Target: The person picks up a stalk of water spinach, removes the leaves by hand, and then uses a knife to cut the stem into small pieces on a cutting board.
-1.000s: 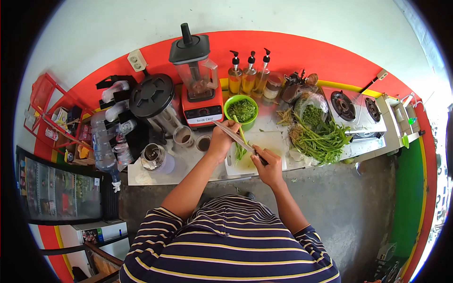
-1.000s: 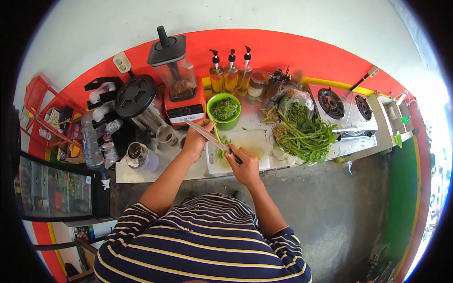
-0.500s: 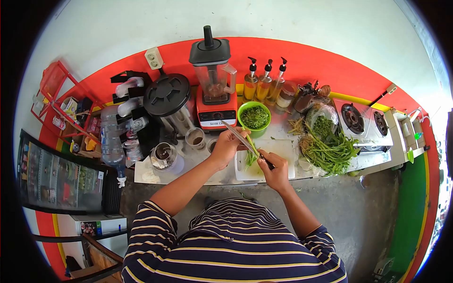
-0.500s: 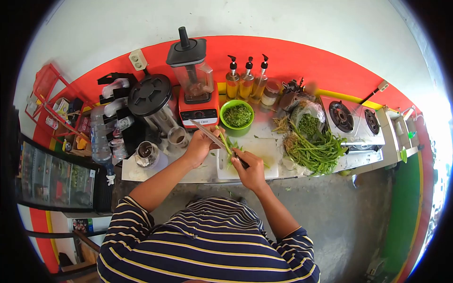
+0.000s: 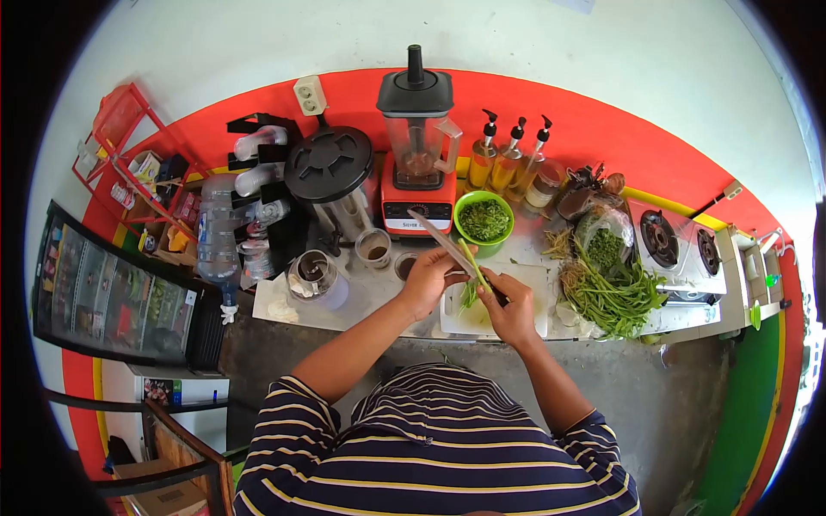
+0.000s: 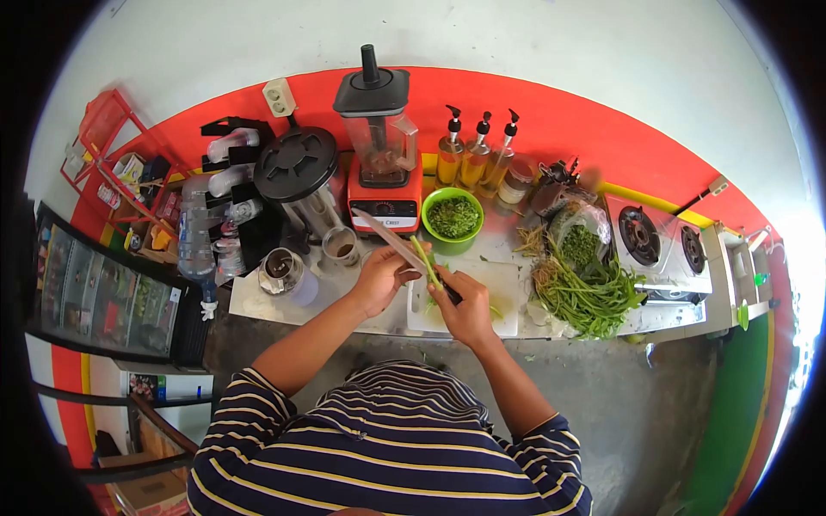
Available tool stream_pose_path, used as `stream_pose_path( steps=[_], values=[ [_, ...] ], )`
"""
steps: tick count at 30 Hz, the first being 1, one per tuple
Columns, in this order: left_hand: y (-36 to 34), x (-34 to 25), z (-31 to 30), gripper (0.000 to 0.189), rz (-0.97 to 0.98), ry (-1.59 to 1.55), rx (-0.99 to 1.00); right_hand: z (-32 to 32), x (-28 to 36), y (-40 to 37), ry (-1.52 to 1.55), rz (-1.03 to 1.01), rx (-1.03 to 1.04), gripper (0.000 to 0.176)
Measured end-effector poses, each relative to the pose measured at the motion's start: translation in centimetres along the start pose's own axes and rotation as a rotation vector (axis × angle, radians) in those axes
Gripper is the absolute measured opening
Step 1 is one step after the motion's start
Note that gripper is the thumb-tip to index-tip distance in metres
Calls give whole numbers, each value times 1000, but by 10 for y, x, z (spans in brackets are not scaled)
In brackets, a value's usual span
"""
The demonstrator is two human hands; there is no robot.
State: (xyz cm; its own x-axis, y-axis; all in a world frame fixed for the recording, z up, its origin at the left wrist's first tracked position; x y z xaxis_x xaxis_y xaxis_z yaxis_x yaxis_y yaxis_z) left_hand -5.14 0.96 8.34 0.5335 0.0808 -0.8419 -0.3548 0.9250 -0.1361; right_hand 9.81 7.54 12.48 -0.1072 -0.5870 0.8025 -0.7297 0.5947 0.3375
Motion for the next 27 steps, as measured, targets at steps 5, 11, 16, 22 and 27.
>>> stream_pose_path(
  steps=[5, 11, 16, 22, 27],
  values=[
    [-7, 25, -2, 31, -16, 23, -21, 3, -1, 11, -74, -67, 22, 44],
    [-15, 27, 19, 28, 39, 398, -155, -6, -14, -6, -324, -147, 160, 56],
    [-24, 61, 28, 29, 37, 549, -261, -16, -41, -29, -311, -126, 264, 56],
    [-43, 111, 38, 22, -19, 587, -271, -26, -93, -65, -260, -28, 275, 52],
    [-43, 157, 28, 22, -43, 693, -283, -29, -143, -93, -197, 79, 196, 48]
  ],
)
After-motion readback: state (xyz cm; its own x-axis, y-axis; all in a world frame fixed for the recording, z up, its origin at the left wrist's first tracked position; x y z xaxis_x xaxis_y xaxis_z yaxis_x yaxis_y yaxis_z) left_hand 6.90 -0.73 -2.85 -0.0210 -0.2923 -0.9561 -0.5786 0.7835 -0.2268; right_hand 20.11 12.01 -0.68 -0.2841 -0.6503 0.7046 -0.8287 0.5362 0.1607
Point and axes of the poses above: each hand's wrist, its own y-axis towards the middle knuckle, its own z-axis out of the palm, x = y × z, the point moved 6 cm from there along y, towards the middle knuckle, and after that the axes turned 1 degree about z, right-handed, at the moved point
